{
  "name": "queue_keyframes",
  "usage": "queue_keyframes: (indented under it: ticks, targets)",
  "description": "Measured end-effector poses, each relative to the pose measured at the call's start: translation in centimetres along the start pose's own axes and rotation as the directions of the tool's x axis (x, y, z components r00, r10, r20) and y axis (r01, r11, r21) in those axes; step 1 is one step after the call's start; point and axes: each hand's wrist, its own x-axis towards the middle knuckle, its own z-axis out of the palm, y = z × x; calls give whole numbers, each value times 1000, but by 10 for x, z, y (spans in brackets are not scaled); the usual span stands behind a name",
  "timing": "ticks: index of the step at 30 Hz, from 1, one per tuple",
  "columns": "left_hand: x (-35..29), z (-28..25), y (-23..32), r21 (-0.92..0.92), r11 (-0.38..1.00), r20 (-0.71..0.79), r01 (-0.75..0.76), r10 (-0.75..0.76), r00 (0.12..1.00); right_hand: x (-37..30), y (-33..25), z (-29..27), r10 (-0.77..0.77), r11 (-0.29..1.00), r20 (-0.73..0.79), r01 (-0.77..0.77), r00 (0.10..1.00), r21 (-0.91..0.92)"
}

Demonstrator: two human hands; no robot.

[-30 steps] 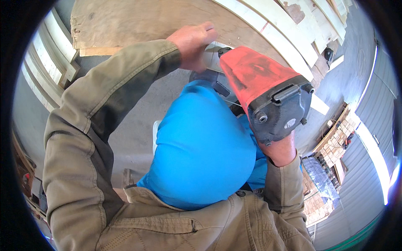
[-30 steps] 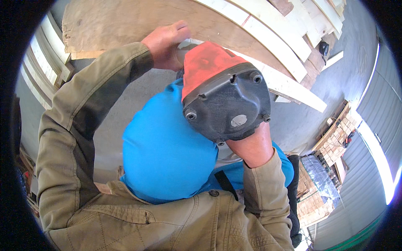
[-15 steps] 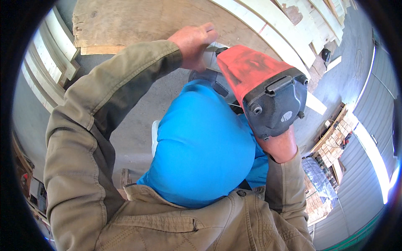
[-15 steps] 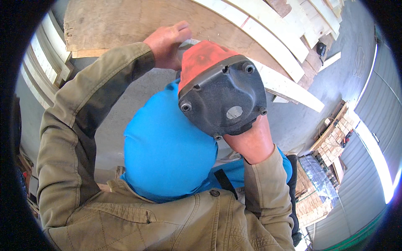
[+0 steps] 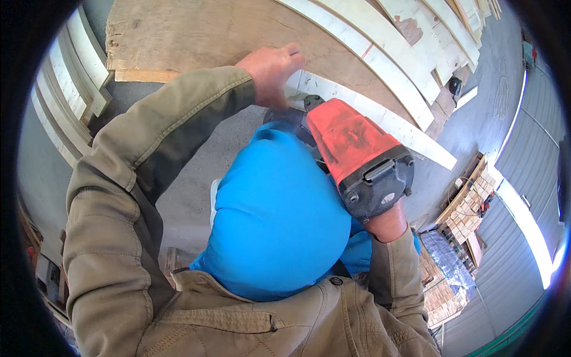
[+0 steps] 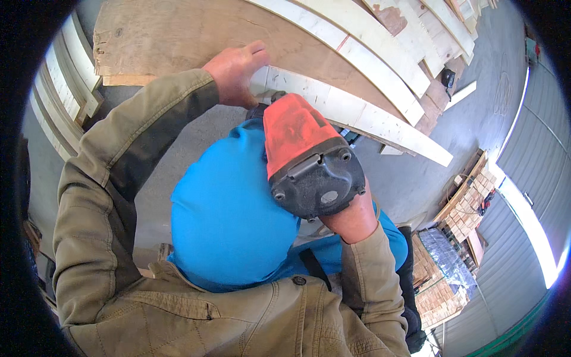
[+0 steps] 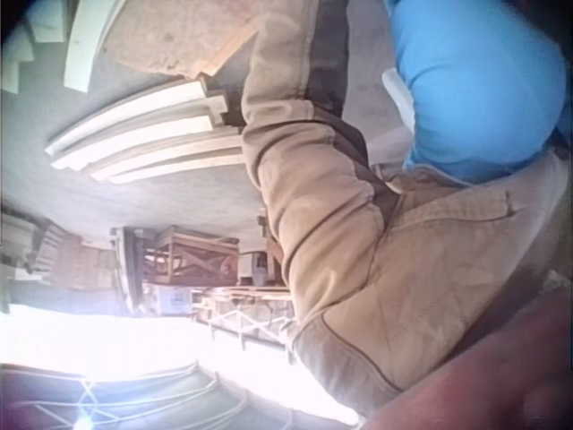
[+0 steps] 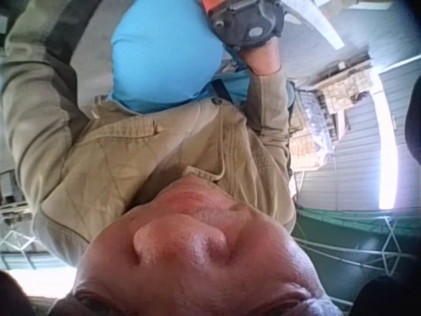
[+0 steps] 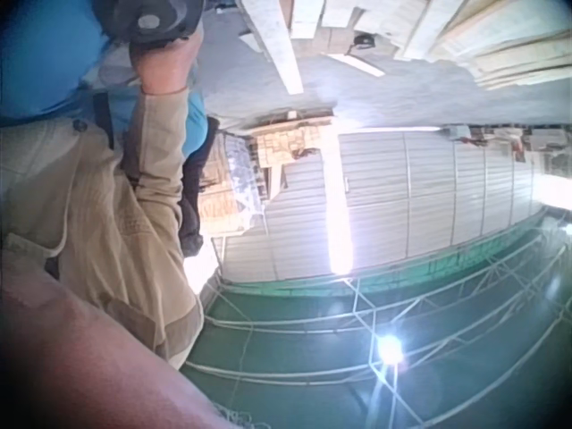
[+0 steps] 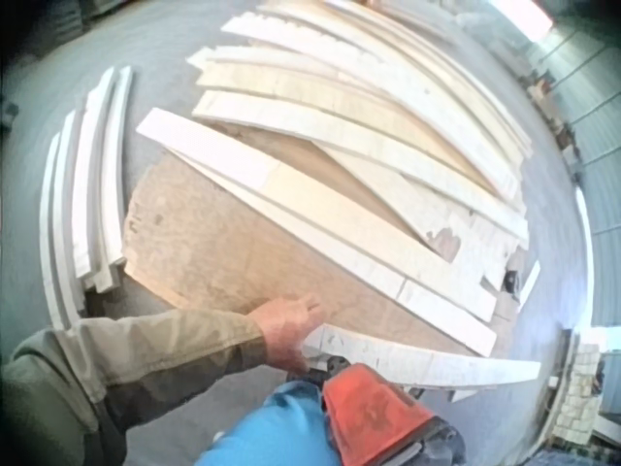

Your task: The person positions white wooden planks onto a curved wooden base and secures them using a red pneumatic nail gun. They repeatedly align each plank and drive nails along its length to attach it to the structure.

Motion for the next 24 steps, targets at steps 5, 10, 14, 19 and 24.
queue_keyframes:
  ticks: [5,10,14,19,24]
  targets:
    - [0,-1,1,-27,999,37,41,-40,999,-6,3,9,182,912,51,-188,982,364]
    - [-1,-4,2,-8,999,61,44,-43,997,1,8,18,103,932,-50,-79,993,353]
    - [-2,-4,4,-11,999,49,47,-46,998,5,7,15,-32,998,-59,35,998,47]
    - [-4,-4,2,-46,997,21,62,-61,998,7,6,15,42,979,-37,-34,998,203]
    - [-5,-3,-1,-7,997,64,82,-81,995,-6,11,12,136,929,-46,-111,990,353]
